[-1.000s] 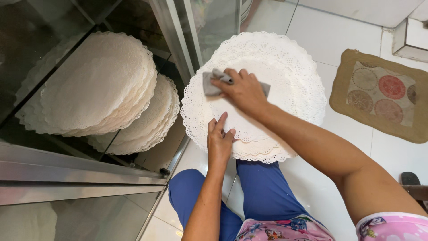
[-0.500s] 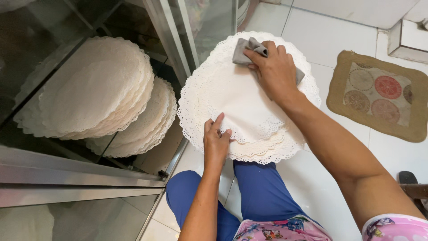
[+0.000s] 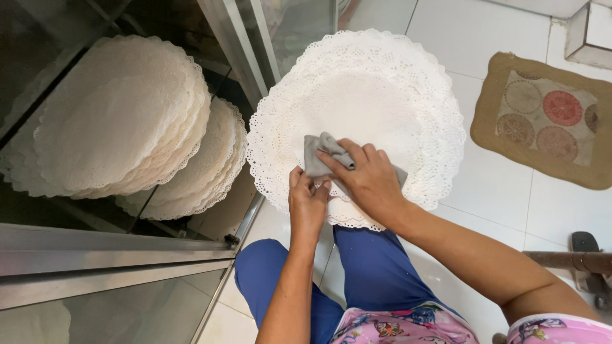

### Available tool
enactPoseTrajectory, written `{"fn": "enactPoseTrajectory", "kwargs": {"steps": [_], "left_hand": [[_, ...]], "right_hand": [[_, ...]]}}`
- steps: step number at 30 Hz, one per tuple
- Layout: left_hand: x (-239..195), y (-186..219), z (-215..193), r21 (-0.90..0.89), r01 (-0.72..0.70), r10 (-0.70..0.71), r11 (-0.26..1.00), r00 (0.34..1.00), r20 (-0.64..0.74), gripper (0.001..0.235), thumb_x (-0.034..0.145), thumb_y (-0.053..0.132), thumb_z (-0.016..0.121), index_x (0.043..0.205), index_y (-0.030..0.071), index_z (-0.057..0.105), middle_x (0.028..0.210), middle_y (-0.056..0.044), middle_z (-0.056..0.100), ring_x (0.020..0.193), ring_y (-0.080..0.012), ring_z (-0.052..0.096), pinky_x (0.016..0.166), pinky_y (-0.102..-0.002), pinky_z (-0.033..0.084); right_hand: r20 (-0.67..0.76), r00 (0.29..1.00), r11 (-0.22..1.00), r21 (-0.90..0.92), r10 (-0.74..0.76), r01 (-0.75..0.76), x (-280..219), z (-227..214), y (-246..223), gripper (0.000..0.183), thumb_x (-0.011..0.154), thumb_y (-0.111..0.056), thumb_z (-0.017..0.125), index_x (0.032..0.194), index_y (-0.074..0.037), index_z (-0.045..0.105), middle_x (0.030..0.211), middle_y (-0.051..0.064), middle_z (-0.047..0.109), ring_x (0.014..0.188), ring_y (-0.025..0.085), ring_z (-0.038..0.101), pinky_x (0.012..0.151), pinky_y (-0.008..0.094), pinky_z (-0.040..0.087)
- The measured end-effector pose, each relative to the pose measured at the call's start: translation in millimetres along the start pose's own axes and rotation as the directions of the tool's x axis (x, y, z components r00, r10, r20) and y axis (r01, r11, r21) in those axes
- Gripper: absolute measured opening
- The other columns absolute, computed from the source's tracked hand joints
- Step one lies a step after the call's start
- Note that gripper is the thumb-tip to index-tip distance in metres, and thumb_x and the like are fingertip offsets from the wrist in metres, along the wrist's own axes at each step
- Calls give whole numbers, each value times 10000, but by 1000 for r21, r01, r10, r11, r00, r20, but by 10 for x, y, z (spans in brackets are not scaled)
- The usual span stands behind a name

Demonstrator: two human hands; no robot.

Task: The person sits on the floor and wipes white lace dish racks with a gray cloth. They repeatedly pick up a rack from a glass cabinet, wipe its surface, and return it to the stack.

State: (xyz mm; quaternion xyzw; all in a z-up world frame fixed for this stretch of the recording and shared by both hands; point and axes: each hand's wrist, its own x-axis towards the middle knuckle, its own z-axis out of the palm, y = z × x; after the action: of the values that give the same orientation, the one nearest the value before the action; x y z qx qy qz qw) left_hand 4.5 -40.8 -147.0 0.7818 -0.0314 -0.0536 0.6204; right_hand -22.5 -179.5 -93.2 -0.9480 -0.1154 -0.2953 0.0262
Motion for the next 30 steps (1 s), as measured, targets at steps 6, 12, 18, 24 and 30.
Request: {"fn": "enactPoseTrajectory", "kwargs": {"steps": [6, 12, 18, 24, 30], "left_hand": [[-66, 260, -106, -134, 83, -73, 988, 995, 74, 535, 905, -73, 585, 1434, -17, 535, 1265, -186, 453, 906, -144, 539, 717, -319, 669], [-71, 341, -110, -118, 108, -98, 987, 992, 85, 527, 920, -70, 572, 1442, -25, 515, 1304, -222, 424, 992, -232, 613, 728, -345, 677], [-85, 432, -114, -101, 121, -113, 987, 990, 81, 527, 924, -50, 571, 1446, -20, 510, 1340, -232, 414, 1022, -260, 614, 735, -341, 680], [-68, 353, -85, -135, 101, -93, 986, 993, 67, 523, 914, -66, 573, 1433, -35, 515, 1279, -201, 432, 968, -187, 577, 713, -302, 679], [62, -75, -32, 112, -63, 66, 992, 998, -23, 515, 717, 0, 776, 1224, 44, 696, 1273, -101, 597, 1128, -344, 643, 958, -447, 571]], "right_hand": [[99, 990, 995, -28, 100, -98, 89, -116, 244, 371, 1001, -341, 581, 1368, -315, 628, 1204, 138, 627, 847, 237, 589, 655, 300, 424], [-135, 978, 970, -163, 158, -179, 93, 95, 624, 399, 963, -372, 654, 1361, -342, 651, 1209, 94, 587, 881, 301, 583, 682, 391, 485], [-37, 959, 948, -145, 279, -282, 207, 27, 978, 370, 964, -323, 695, 1334, -324, 690, 1209, 73, 576, 930, 287, 590, 720, 383, 485], [-154, 972, 984, 37, 175, -172, 183, -367, 458, 342, 995, -296, 641, 1331, -352, 678, 1181, 121, 610, 905, 329, 615, 715, 403, 508], [6, 1000, 999, 55, -1, 1, -171, -170, -124, 381, 944, -312, 620, 1324, -349, 632, 1221, 96, 618, 868, 293, 599, 671, 380, 464]]}}
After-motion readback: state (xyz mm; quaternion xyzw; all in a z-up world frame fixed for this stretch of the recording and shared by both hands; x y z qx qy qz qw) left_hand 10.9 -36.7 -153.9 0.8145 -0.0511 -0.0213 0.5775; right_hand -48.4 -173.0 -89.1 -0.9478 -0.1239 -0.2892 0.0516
